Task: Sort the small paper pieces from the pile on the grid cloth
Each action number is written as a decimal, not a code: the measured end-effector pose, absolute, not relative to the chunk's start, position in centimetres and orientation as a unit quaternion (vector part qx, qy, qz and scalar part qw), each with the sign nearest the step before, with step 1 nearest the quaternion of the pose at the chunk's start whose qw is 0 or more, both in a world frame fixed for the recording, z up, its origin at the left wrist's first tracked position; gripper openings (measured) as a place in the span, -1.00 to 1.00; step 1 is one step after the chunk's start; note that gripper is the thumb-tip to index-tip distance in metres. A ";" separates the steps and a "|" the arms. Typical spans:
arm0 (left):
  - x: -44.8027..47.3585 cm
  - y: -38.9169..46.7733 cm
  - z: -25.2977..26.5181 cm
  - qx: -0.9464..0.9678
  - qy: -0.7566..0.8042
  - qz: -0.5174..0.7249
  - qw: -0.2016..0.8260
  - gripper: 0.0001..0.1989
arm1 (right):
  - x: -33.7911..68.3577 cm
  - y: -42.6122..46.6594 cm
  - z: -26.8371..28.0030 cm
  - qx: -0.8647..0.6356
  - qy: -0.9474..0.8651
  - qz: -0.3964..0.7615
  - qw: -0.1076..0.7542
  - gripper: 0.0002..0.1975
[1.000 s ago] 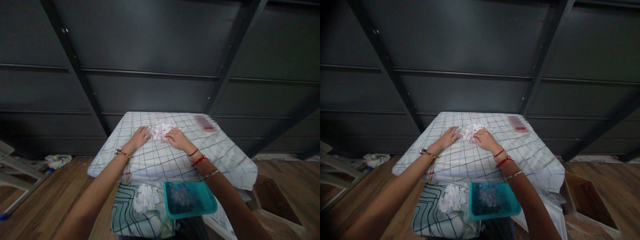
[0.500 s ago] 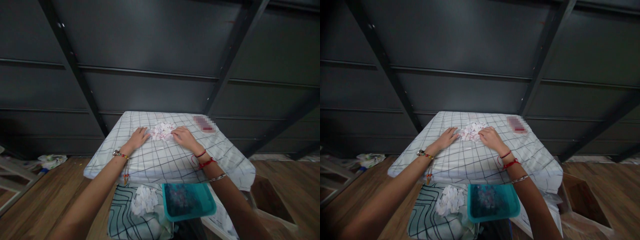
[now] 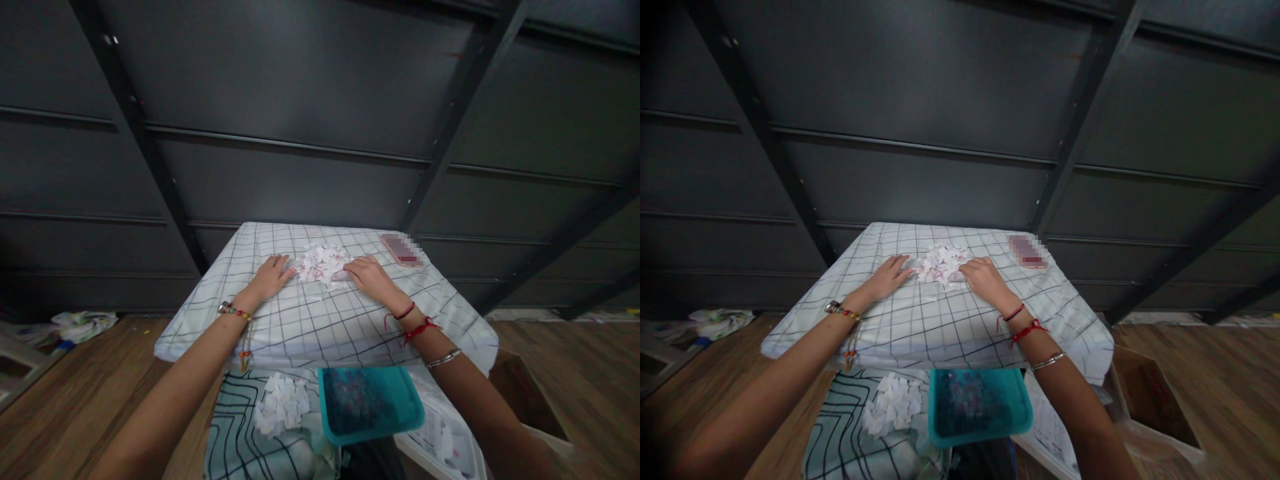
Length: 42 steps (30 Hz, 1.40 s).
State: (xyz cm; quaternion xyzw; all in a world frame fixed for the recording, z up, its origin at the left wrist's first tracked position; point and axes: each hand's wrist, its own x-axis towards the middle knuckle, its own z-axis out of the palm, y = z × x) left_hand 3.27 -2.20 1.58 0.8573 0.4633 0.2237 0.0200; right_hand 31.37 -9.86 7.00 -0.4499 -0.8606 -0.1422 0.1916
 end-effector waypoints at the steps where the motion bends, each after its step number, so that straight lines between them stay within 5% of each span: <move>1: 3.3 -2.2 1.6 0.858 0.463 0.223 0.020 -0.43 | 31.2 -9.9 7.0 -0.452 -0.861 -0.146 0.180 -0.79; 42: 3.3 -1.5 0.9 0.860 0.466 0.207 -0.009 -0.38 | 29.2 -11.0 7.7 -0.484 -0.850 -0.177 0.108 -0.76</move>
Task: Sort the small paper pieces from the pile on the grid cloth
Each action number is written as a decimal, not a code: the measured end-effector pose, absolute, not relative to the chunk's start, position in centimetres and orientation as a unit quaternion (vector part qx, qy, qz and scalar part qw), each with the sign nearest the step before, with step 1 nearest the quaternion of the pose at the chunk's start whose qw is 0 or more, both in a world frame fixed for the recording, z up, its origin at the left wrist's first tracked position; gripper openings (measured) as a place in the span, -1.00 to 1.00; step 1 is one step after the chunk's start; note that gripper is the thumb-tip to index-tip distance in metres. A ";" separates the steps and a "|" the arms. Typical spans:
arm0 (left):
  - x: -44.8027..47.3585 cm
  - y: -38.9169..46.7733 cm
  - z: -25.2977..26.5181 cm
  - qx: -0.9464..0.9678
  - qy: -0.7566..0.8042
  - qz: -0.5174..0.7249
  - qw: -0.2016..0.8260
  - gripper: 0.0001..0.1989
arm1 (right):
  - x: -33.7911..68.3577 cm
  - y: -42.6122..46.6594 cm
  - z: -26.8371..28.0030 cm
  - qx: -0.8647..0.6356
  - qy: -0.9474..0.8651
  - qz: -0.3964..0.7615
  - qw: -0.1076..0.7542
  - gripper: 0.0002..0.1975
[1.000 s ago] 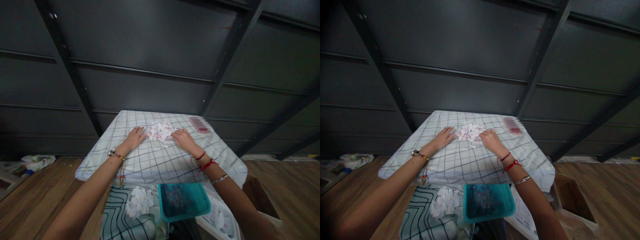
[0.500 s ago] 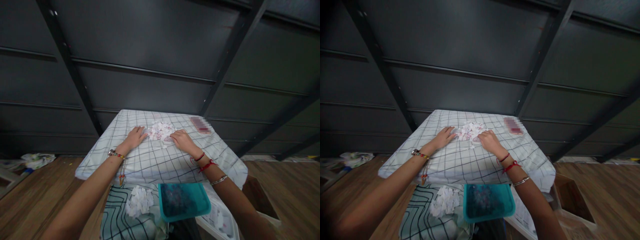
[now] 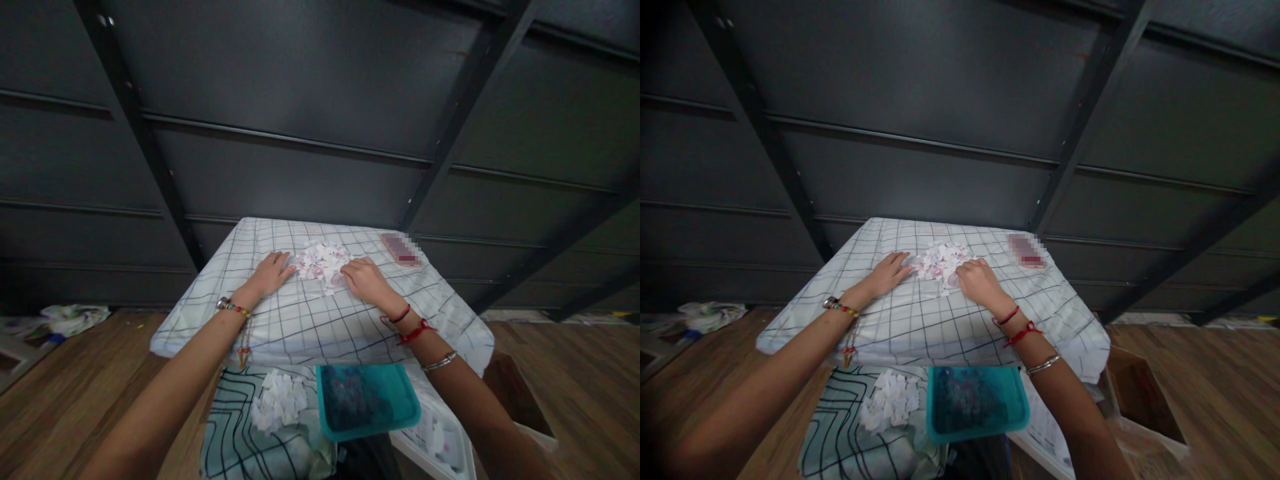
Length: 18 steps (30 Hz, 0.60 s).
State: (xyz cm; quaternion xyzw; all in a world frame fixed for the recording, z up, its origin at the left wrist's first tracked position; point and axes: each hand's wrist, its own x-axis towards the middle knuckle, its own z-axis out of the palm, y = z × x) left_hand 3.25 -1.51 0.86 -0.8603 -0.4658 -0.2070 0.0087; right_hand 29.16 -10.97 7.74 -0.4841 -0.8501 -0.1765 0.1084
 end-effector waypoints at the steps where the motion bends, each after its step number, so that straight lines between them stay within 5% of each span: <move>1: 3.2 -1.4 0.7 -0.860 -0.468 -0.206 0.010 -0.38 | 29.3 -11.2 7.8 -0.486 -0.848 -0.178 0.114 -0.76; 10: 3.2 -1.2 0.5 -0.862 -0.465 -0.201 0.019 -0.38 | 29.6 -11.8 7.9 -0.498 -0.846 -0.165 0.094 -0.75; 18: 3.3 -1.2 0.5 -0.861 -0.469 -0.195 0.006 -0.38 | 30.7 -13.1 8.3 -0.496 -0.840 -0.144 0.166 -0.77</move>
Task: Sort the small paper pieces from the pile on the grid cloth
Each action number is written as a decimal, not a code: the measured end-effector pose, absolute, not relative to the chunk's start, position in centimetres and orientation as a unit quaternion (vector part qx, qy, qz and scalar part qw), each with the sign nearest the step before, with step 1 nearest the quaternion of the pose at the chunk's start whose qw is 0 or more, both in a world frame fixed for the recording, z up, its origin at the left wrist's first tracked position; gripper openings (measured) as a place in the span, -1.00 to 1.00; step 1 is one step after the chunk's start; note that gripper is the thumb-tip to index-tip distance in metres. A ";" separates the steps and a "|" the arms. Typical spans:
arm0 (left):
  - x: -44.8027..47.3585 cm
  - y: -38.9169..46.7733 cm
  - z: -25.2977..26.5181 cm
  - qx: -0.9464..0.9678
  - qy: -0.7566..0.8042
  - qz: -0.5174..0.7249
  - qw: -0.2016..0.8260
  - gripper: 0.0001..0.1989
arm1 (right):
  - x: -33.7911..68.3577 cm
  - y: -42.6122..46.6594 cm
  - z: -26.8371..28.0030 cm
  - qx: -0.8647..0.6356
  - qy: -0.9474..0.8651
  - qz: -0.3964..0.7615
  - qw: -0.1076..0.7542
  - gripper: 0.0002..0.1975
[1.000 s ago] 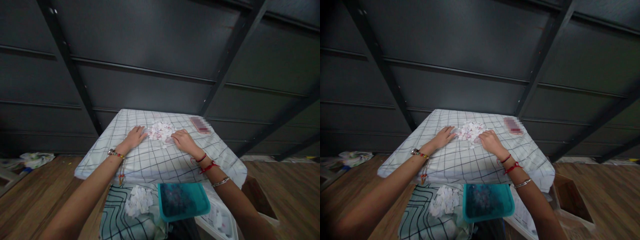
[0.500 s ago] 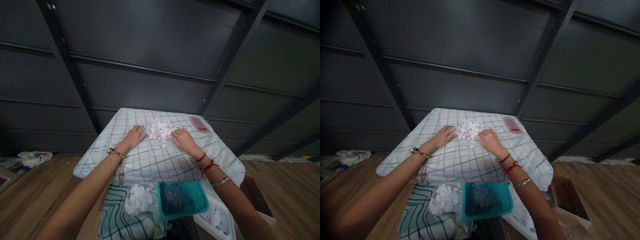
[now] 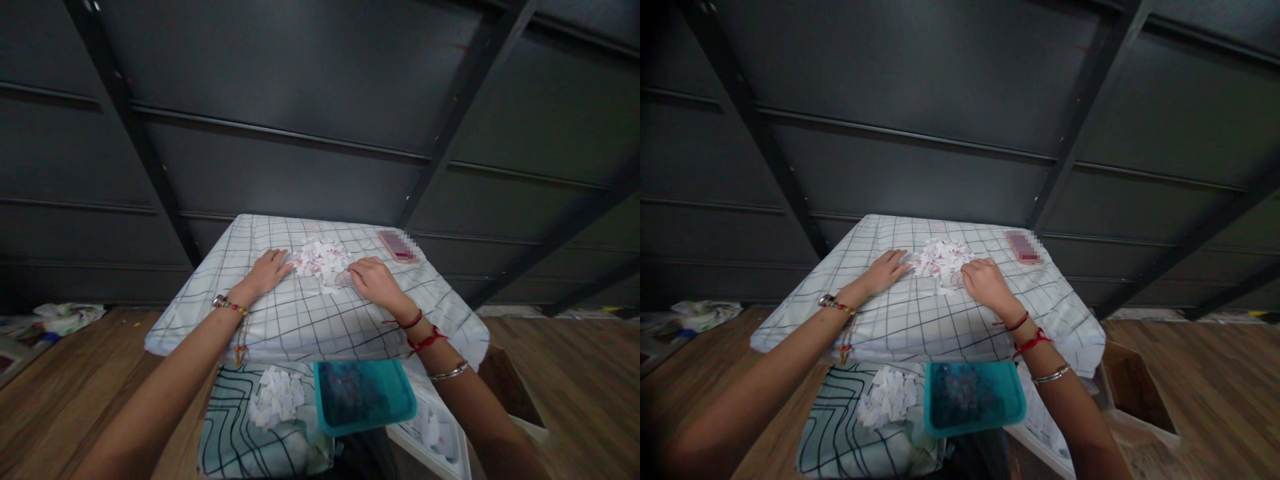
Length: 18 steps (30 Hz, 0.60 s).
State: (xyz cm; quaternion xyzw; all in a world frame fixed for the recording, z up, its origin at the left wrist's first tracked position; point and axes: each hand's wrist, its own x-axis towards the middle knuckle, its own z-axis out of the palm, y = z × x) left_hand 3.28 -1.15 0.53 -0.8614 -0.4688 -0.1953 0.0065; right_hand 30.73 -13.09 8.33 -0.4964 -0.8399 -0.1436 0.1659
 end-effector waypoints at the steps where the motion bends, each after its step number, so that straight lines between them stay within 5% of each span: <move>1: 3.3 -1.2 0.5 -0.861 -0.470 -0.195 0.003 -0.38 | 30.8 -13.2 8.3 -0.495 -0.841 -0.141 0.166 -0.77; 18: 3.3 -1.4 0.8 -0.860 -0.473 -0.191 -0.005 -0.41 | 30.4 -13.8 7.6 -0.484 -0.857 -0.099 0.147 -0.76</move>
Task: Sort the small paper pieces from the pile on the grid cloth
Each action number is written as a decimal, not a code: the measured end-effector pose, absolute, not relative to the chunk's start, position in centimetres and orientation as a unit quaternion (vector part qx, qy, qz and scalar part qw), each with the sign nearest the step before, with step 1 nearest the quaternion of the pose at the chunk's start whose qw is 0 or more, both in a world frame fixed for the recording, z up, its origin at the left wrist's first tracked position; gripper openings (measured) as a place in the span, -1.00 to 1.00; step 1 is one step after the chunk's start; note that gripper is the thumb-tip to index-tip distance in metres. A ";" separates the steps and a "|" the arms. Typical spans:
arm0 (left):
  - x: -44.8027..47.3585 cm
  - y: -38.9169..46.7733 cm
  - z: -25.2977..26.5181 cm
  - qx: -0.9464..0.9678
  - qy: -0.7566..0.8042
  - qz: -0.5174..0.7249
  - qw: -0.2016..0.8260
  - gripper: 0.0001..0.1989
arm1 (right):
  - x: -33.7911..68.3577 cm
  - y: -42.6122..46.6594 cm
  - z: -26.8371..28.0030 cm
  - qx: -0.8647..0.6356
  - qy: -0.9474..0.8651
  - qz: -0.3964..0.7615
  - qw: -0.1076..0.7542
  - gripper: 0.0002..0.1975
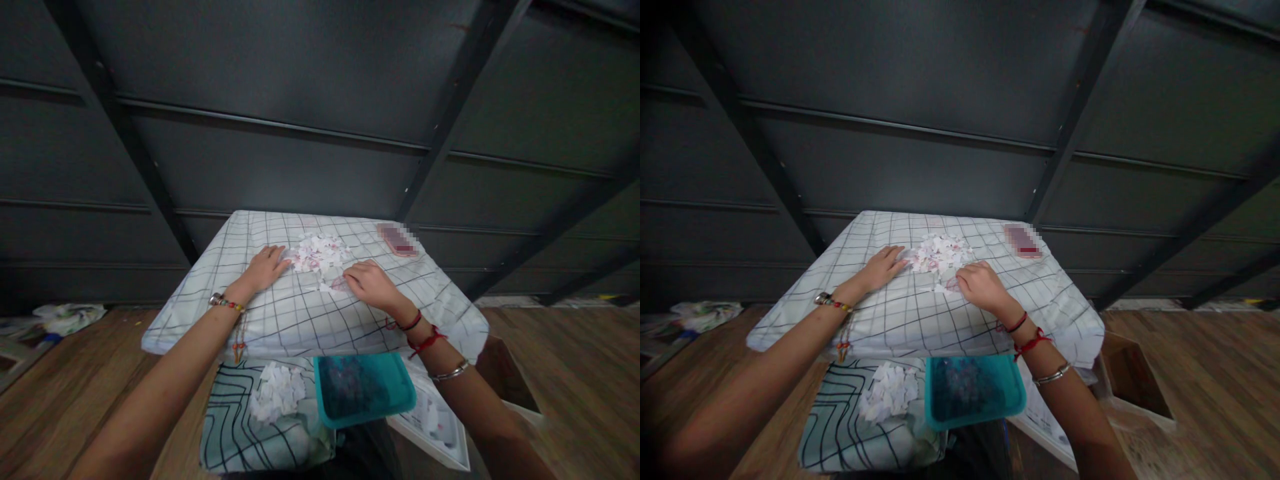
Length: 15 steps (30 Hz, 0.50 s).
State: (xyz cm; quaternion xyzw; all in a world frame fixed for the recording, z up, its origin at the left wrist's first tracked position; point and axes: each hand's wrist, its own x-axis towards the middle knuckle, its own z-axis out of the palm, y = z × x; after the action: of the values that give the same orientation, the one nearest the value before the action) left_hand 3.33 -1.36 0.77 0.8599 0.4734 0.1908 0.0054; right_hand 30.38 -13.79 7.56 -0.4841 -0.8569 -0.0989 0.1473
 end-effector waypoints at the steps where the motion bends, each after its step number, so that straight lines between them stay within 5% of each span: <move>1: 3.3 -1.4 0.8 0.859 0.475 0.189 0.006 -0.41 | 30.3 -13.9 7.6 -0.480 -0.859 -0.096 0.153 -0.76; 15: 3.5 -2.1 1.5 0.861 0.475 0.182 0.016 -0.42 | 31.4 -15.5 7.4 -0.485 -0.852 -0.108 0.163 -0.77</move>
State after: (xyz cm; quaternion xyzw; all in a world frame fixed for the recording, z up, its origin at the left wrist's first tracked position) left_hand 3.47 -2.12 1.46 0.8610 0.4749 0.1817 0.0160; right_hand 31.41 -15.49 7.44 -0.4853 -0.8523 -0.1077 0.1629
